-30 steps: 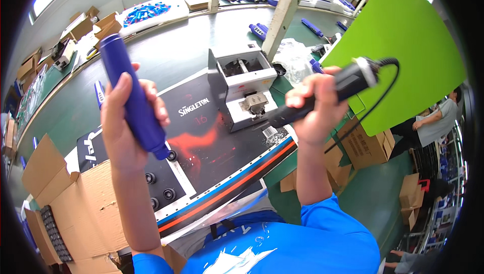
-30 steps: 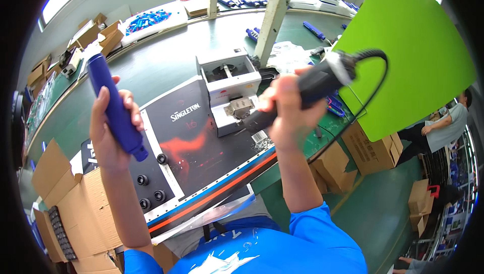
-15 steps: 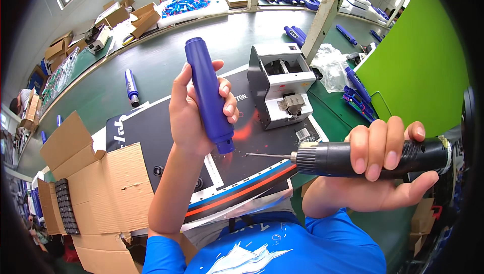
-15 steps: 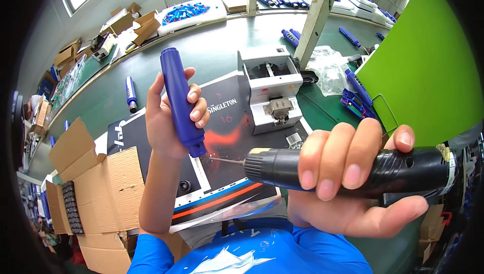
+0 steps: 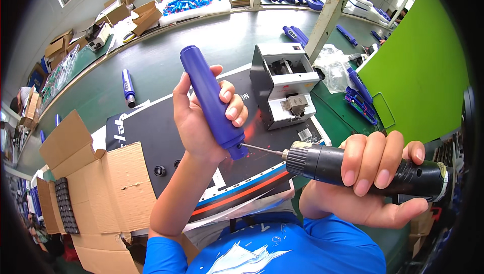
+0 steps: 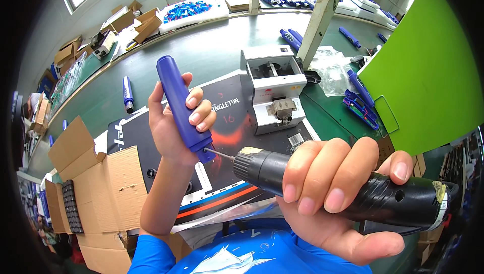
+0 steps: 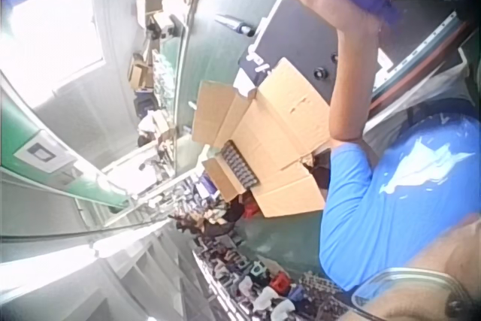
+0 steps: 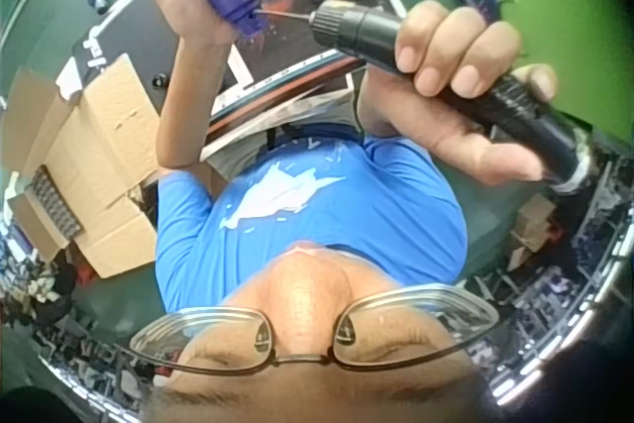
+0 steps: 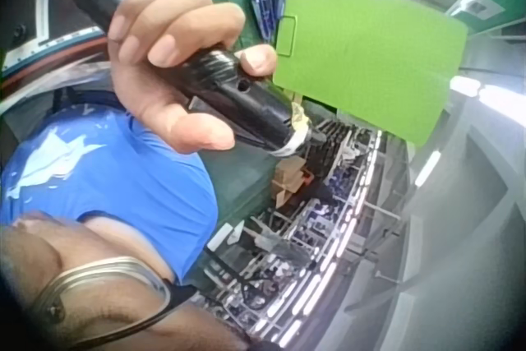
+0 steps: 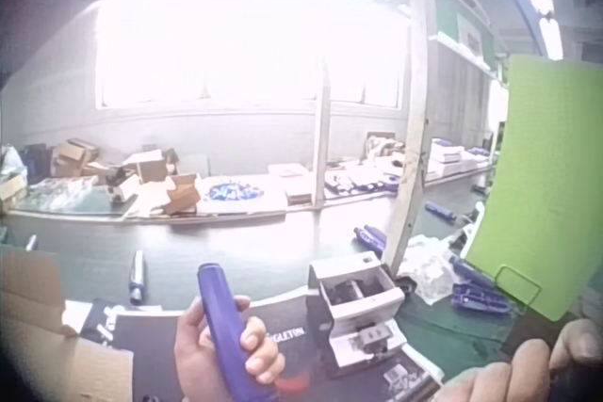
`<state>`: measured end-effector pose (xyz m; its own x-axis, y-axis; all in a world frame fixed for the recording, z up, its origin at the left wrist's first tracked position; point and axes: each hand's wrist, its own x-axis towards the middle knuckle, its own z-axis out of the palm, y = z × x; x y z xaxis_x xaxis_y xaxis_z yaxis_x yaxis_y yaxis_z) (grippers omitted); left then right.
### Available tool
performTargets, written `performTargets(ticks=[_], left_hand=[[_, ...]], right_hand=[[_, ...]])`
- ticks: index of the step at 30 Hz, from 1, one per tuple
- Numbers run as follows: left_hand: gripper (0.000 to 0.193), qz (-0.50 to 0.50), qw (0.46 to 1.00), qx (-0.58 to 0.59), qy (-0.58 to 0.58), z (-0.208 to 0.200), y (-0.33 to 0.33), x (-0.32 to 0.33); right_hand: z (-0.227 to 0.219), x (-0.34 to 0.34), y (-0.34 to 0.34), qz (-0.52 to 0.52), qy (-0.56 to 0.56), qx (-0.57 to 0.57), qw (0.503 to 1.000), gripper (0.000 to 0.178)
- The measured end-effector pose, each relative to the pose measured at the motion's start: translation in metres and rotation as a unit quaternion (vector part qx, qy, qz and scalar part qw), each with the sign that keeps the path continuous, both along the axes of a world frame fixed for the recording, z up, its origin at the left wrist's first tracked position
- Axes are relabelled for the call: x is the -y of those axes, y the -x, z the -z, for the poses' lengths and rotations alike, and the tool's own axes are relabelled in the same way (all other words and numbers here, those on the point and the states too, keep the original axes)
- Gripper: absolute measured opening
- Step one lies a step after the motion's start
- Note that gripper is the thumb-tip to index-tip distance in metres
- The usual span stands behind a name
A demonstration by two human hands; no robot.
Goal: The person assembles electronic plastic housings by tightening screws into the parts using a powered electric screwdriver at an industrial workstation.
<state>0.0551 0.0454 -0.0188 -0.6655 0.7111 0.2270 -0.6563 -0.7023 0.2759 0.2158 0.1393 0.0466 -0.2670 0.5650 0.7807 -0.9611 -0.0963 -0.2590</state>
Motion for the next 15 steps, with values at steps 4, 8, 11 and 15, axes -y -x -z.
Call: performTargets(ticks=[4,8,11,15], left_hand=[[0.051,-0.005,1.000,0.001,-0.001,0.0019,-0.0015,-0.0022],[0.050,-0.014,1.000,0.008,0.008,0.0020,-0.0021,-0.0032],[0.049,-0.021,0.999,0.017,0.022,0.0023,-0.0021,-0.0044],[0.048,-0.015,0.999,0.029,0.017,0.0047,-0.0009,-0.0041]], right_hand=[[0.0036,-0.0025,0.0018,0.003,-0.015,0.002,1.000,0.051],[0.0075,-0.0012,0.0049,0.005,-0.018,0.001,1.000,0.051],[0.0095,-0.0001,0.0061,0.009,-0.014,-0.002,1.000,0.051],[0.0102,0.0001,0.0067,0.007,-0.013,-0.006,1.000,0.051]])
